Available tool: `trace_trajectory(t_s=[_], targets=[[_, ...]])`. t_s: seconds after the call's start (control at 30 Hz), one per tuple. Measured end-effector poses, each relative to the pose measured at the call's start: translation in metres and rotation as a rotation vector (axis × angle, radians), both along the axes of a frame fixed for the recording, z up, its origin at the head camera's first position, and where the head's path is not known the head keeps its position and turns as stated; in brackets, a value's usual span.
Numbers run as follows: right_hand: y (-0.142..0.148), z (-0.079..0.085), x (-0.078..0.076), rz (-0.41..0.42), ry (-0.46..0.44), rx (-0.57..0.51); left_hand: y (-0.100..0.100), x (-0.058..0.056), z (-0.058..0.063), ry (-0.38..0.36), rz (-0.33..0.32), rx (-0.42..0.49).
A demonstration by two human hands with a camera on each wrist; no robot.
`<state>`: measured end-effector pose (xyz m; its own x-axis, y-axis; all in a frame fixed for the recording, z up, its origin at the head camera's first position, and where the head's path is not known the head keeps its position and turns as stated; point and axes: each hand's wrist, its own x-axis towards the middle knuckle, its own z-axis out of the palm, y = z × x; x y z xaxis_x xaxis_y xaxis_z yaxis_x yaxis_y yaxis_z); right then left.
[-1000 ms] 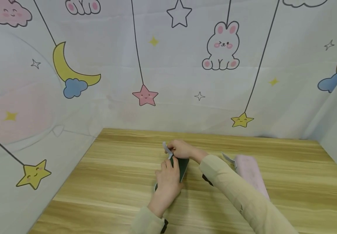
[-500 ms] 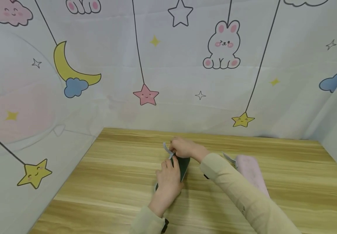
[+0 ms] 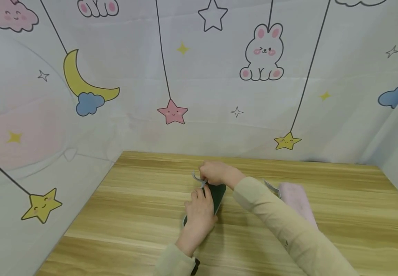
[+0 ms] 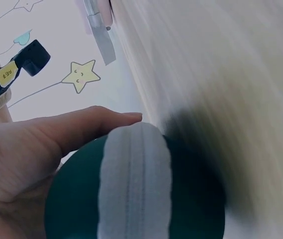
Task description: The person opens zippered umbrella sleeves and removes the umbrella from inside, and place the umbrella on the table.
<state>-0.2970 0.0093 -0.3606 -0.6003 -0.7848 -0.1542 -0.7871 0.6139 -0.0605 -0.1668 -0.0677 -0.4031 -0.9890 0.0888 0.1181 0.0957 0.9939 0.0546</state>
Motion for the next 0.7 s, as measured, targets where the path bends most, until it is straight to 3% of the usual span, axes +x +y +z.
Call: trace_trajectory(t_s=[0.27, 0.7], targets=[[-0.0027, -0.0012, 0.0013, 0.047, 0.061, 0.065, -0.0004, 0.0000, -0.0008, 0.023, 0.004, -0.025], [-0.0052, -0.0016, 0.0048, 0.036, 0.097, 0.155, -0.0002, 0.0007, -0.0011, 0.042, 0.012, -0.041]])
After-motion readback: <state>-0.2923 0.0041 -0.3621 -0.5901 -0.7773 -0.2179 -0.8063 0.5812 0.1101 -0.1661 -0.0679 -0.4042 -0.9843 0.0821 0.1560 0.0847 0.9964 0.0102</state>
